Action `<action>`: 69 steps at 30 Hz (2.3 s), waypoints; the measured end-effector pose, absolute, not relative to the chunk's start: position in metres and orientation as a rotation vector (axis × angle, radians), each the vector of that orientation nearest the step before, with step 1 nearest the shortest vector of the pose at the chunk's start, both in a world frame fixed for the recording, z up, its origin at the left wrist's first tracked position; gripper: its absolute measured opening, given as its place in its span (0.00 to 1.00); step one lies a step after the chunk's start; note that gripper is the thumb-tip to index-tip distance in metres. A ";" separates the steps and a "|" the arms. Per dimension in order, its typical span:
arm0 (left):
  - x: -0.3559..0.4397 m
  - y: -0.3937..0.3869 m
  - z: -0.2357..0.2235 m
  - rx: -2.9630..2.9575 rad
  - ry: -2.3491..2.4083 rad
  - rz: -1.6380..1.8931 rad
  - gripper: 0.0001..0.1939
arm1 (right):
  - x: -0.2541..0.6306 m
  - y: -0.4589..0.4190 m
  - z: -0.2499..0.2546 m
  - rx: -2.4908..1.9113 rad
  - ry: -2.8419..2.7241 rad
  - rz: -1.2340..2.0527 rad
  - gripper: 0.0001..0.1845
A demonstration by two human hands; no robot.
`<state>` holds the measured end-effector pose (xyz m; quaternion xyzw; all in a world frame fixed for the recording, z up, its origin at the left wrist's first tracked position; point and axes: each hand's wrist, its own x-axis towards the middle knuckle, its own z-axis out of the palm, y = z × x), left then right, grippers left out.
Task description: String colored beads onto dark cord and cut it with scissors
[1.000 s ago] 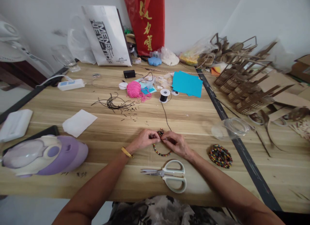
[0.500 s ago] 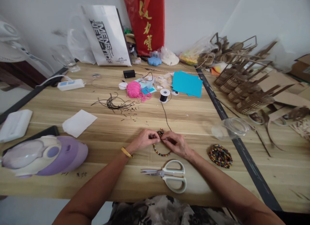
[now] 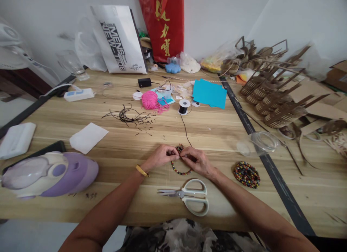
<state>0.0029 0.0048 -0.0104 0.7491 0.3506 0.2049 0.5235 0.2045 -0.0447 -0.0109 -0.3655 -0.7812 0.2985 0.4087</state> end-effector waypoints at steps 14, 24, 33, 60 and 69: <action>0.004 0.005 -0.004 1.781 0.848 0.475 0.08 | 0.204 -0.045 -0.011 -0.961 -1.951 0.775 0.06; 0.004 0.006 -0.010 1.765 0.840 0.478 0.08 | 0.204 -0.045 -0.009 -0.957 -1.962 0.767 0.07; 0.004 0.006 -0.012 1.762 0.834 0.479 0.09 | 0.202 -0.044 -0.008 -0.903 -1.964 0.767 0.05; 0.003 0.008 -0.011 1.695 0.802 0.455 0.08 | 0.204 -0.044 -0.009 -0.954 -1.979 0.737 0.07; 0.007 0.005 -0.004 1.533 0.769 0.492 0.07 | 0.203 -0.044 -0.011 -0.912 -1.965 0.779 0.07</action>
